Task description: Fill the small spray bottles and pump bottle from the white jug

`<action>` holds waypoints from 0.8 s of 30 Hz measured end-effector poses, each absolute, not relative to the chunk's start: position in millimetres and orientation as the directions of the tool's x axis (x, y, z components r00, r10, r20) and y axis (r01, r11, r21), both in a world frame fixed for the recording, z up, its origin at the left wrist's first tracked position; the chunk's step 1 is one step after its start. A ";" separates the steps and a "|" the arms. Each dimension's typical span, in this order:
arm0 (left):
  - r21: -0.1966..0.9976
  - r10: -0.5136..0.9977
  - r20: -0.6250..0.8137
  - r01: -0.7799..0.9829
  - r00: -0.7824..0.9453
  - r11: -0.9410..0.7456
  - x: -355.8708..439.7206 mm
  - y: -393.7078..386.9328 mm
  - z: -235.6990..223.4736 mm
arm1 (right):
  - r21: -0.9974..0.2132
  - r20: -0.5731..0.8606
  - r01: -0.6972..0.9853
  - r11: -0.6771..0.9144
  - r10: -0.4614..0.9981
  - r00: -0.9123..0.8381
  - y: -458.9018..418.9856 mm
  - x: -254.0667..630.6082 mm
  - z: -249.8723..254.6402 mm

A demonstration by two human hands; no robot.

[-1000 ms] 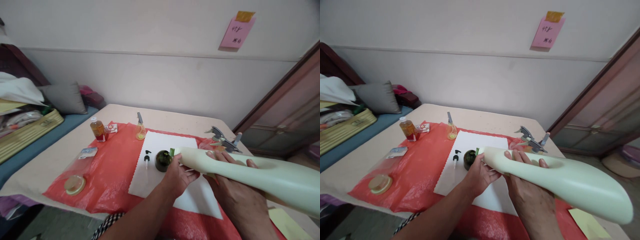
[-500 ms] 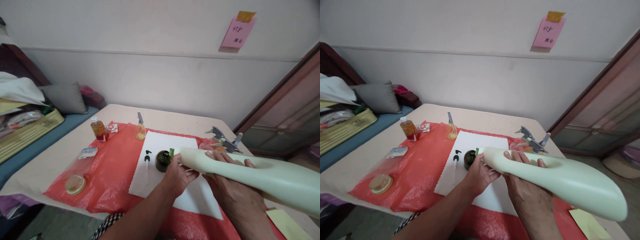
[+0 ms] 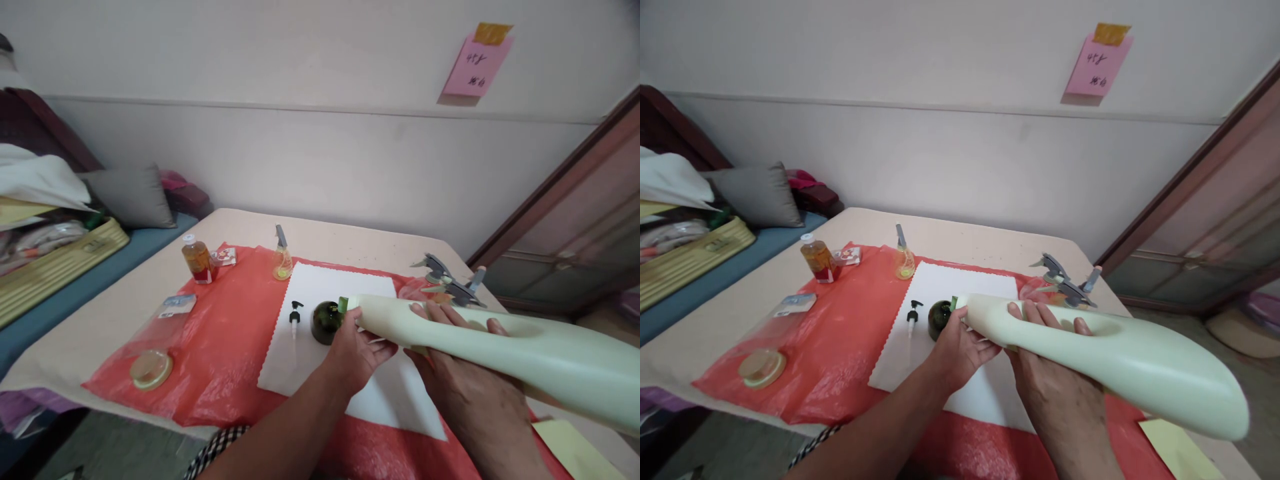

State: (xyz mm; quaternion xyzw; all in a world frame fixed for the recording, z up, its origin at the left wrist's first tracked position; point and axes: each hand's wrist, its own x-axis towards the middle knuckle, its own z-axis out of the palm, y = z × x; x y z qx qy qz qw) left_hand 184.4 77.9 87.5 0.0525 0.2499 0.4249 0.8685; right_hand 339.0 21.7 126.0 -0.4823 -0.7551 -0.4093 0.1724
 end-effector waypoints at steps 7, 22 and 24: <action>0.366 0.784 -0.391 -0.700 0.483 0.614 183.1 78.4 85.9 | 0.345 0.711 0.921 0.181 0.591 -0.382 22.4 337.9 126.8; 0.582 0.945 -0.250 -0.747 0.211 0.321 128.3 105.6 128.5 | -0.932 0.326 0.277 0.234 0.875 0.358 72.8 356.5 55.1; 0.606 0.971 -0.218 -0.766 0.098 0.213 110.1 112.5 134.7 | -0.954 0.298 0.126 0.270 0.879 0.372 84.7 344.0 45.5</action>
